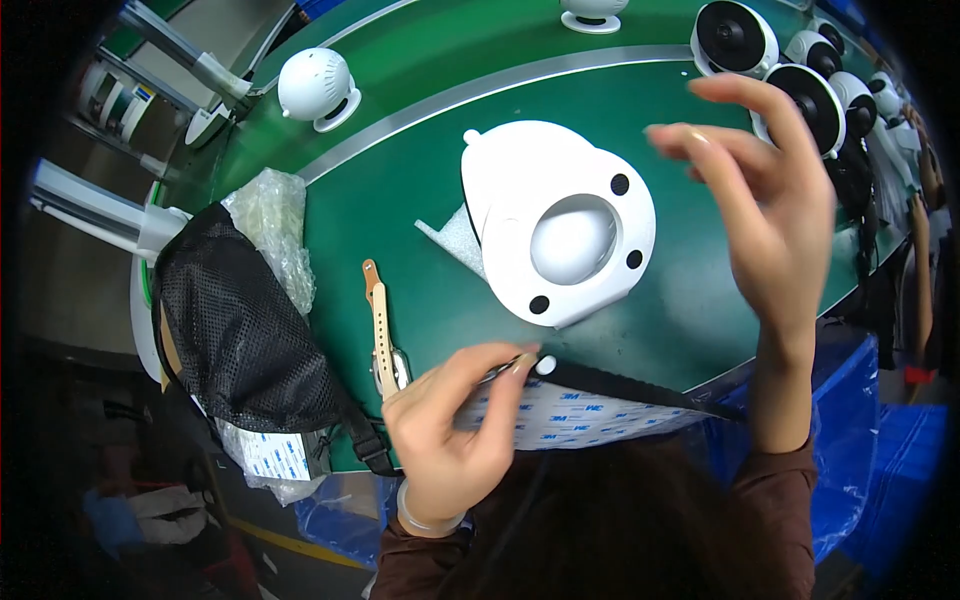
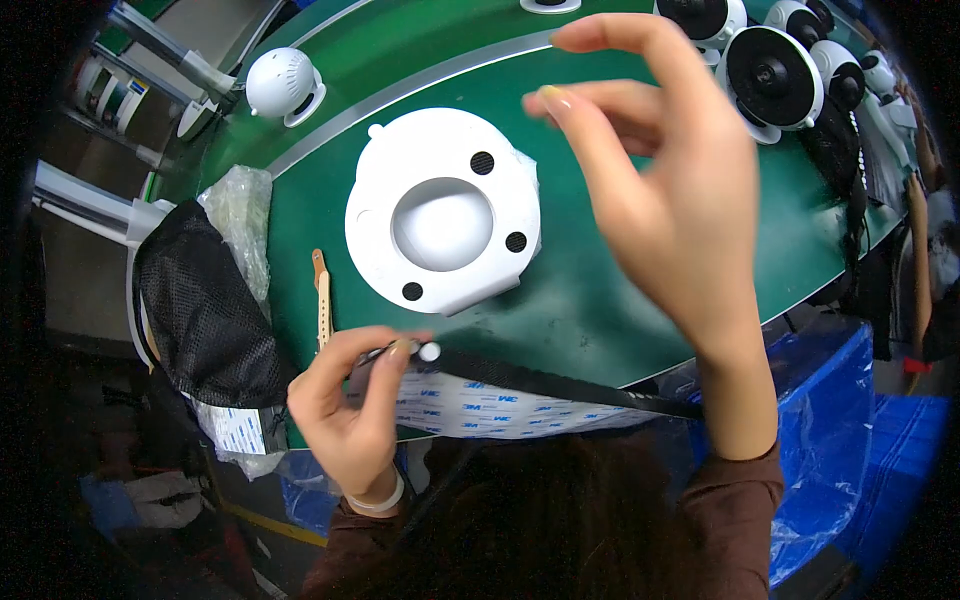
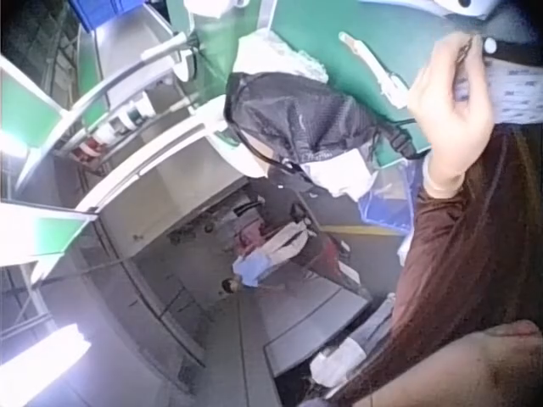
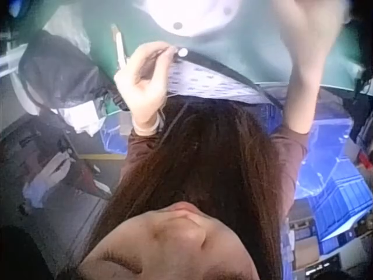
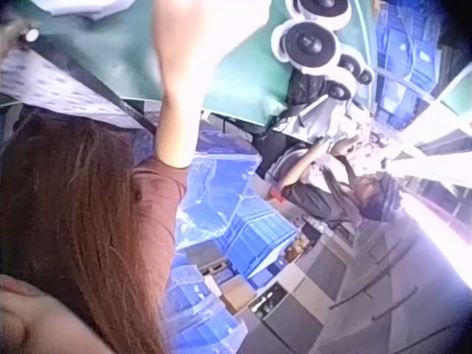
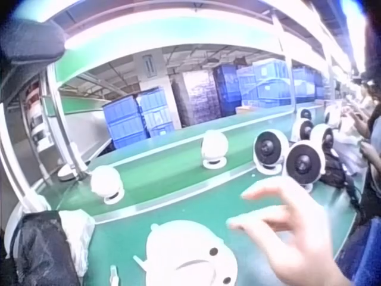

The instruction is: Assembling electronic components by applying adhesive feet to camera housings on an assembly line.

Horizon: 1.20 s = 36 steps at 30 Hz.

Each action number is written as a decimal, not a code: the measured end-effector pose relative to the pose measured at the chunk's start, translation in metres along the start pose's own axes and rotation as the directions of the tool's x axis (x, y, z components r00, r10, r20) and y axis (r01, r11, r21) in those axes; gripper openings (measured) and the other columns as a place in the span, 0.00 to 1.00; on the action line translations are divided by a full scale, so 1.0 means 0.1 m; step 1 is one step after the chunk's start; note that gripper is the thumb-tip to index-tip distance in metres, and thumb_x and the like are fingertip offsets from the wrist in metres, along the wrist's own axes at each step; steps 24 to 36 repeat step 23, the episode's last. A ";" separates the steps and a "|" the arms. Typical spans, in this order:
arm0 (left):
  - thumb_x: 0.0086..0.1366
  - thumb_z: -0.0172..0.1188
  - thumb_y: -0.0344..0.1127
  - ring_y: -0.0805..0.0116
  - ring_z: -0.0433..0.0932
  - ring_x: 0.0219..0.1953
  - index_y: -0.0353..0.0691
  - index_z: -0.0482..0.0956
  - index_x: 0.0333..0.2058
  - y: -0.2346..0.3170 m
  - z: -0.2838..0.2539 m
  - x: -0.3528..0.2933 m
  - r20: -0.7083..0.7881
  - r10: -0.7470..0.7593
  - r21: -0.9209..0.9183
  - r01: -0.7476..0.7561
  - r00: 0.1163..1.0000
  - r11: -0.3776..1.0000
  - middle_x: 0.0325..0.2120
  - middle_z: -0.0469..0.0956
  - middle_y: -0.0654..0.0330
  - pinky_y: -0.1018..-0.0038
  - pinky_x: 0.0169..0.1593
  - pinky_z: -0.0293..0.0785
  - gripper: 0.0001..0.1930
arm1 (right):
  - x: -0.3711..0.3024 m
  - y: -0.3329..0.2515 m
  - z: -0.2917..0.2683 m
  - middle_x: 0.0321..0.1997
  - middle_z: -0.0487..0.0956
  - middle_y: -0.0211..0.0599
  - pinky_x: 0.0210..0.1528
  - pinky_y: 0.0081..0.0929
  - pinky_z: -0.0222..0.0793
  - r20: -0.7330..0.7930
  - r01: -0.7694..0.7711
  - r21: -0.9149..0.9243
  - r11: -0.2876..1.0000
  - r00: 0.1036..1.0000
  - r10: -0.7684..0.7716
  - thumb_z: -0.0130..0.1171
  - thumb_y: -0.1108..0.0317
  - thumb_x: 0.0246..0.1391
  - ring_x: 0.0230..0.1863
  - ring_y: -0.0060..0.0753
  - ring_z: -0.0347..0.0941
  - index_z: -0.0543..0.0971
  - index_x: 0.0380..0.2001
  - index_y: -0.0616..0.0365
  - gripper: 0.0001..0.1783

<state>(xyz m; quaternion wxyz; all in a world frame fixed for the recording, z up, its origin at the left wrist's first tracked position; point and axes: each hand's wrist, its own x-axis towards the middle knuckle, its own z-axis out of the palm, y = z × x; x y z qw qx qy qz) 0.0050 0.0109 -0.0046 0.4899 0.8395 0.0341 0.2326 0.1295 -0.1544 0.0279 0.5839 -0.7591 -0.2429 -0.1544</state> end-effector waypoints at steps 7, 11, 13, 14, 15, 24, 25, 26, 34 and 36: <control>0.51 0.56 0.19 0.79 0.71 0.22 0.30 0.73 0.27 0.07 -0.16 -0.02 0.035 -0.078 -0.233 0.084 0.996 0.969 0.21 0.75 0.60 0.85 0.27 0.64 0.03 | -0.68 -0.20 0.09 0.26 0.77 0.39 0.27 0.27 0.70 0.442 0.075 -0.066 0.995 0.896 -0.039 0.63 0.73 0.38 0.25 0.37 0.75 0.77 0.30 0.59 0.12; 0.49 0.58 0.18 0.78 0.72 0.25 0.30 0.74 0.28 0.15 -0.14 -0.02 0.122 -0.167 -0.330 0.199 0.978 0.923 0.23 0.76 0.61 0.85 0.30 0.66 0.06 | -0.79 -0.17 0.20 0.27 0.77 0.37 0.24 0.25 0.69 0.269 0.001 0.075 0.997 0.963 -0.021 0.62 0.77 0.38 0.23 0.36 0.74 0.76 0.29 0.59 0.10; 0.46 0.61 0.17 0.78 0.74 0.26 0.30 0.74 0.27 0.09 -0.14 -0.02 0.082 -0.056 -0.260 0.076 0.995 0.963 0.23 0.77 0.60 0.85 0.31 0.68 0.08 | -0.80 -0.19 0.22 0.25 0.77 0.35 0.24 0.24 0.68 0.257 0.051 0.044 0.998 0.965 -0.060 0.62 0.77 0.37 0.23 0.35 0.74 0.77 0.27 0.58 0.09; 0.46 0.61 0.18 0.78 0.74 0.26 0.30 0.75 0.27 0.10 -0.13 -0.03 0.069 -0.028 -0.210 0.043 0.997 0.977 0.23 0.77 0.60 0.85 0.31 0.68 0.07 | -0.80 -0.19 0.23 0.25 0.77 0.35 0.24 0.24 0.68 0.256 0.050 0.044 0.998 0.965 -0.060 0.62 0.77 0.37 0.23 0.35 0.74 0.77 0.27 0.58 0.09; 0.46 0.62 0.18 0.78 0.75 0.26 0.30 0.75 0.26 0.12 -0.11 -0.03 0.058 0.000 -0.159 0.009 0.998 0.987 0.23 0.77 0.60 0.85 0.32 0.69 0.07 | -0.79 -0.18 0.25 0.24 0.76 0.34 0.23 0.24 0.68 0.224 0.115 0.023 0.993 0.967 -0.117 0.62 0.77 0.36 0.23 0.34 0.73 0.77 0.26 0.58 0.09; 0.46 0.62 0.19 0.73 0.78 0.24 0.31 0.76 0.26 0.13 -0.07 -0.06 0.035 0.118 -0.026 -0.118 0.992 0.993 0.21 0.78 0.60 0.85 0.29 0.70 0.07 | -0.80 -0.21 0.25 0.21 0.74 0.31 0.22 0.24 0.67 0.151 0.213 -0.110 0.971 0.969 -0.195 0.63 0.77 0.33 0.22 0.33 0.72 0.76 0.22 0.55 0.09; 0.46 0.62 0.19 0.73 0.78 0.24 0.31 0.76 0.26 0.13 -0.07 -0.06 0.035 0.118 -0.026 -0.118 0.992 0.993 0.21 0.78 0.60 0.85 0.29 0.70 0.07 | -0.80 -0.21 0.25 0.21 0.74 0.31 0.22 0.24 0.67 0.151 0.213 -0.110 0.971 0.969 -0.195 0.63 0.77 0.33 0.22 0.33 0.72 0.76 0.22 0.55 0.09; 0.46 0.62 0.19 0.73 0.78 0.24 0.31 0.76 0.26 0.13 -0.07 -0.06 0.035 0.118 -0.026 -0.118 0.992 0.993 0.21 0.78 0.60 0.85 0.29 0.70 0.07 | -0.80 -0.21 0.25 0.21 0.74 0.31 0.22 0.24 0.67 0.151 0.213 -0.110 0.971 0.969 -0.195 0.63 0.77 0.33 0.22 0.33 0.72 0.76 0.22 0.55 0.09; 0.46 0.62 0.19 0.73 0.78 0.24 0.31 0.76 0.26 0.13 -0.07 -0.06 0.035 0.118 -0.026 -0.118 0.992 0.993 0.21 0.78 0.60 0.85 0.29 0.70 0.07 | -0.80 -0.21 0.25 0.21 0.74 0.31 0.22 0.24 0.67 0.151 0.213 -0.110 0.971 0.969 -0.195 0.63 0.77 0.33 0.22 0.33 0.72 0.76 0.22 0.55 0.09; 0.46 0.62 0.19 0.73 0.78 0.24 0.31 0.76 0.26 0.13 -0.07 -0.06 0.035 0.118 -0.026 -0.118 0.992 0.993 0.21 0.78 0.60 0.85 0.29 0.70 0.07 | -0.80 -0.21 0.25 0.21 0.74 0.31 0.22 0.24 0.67 0.151 0.213 -0.110 0.971 0.969 -0.195 0.63 0.77 0.33 0.22 0.33 0.72 0.76 0.22 0.55 0.09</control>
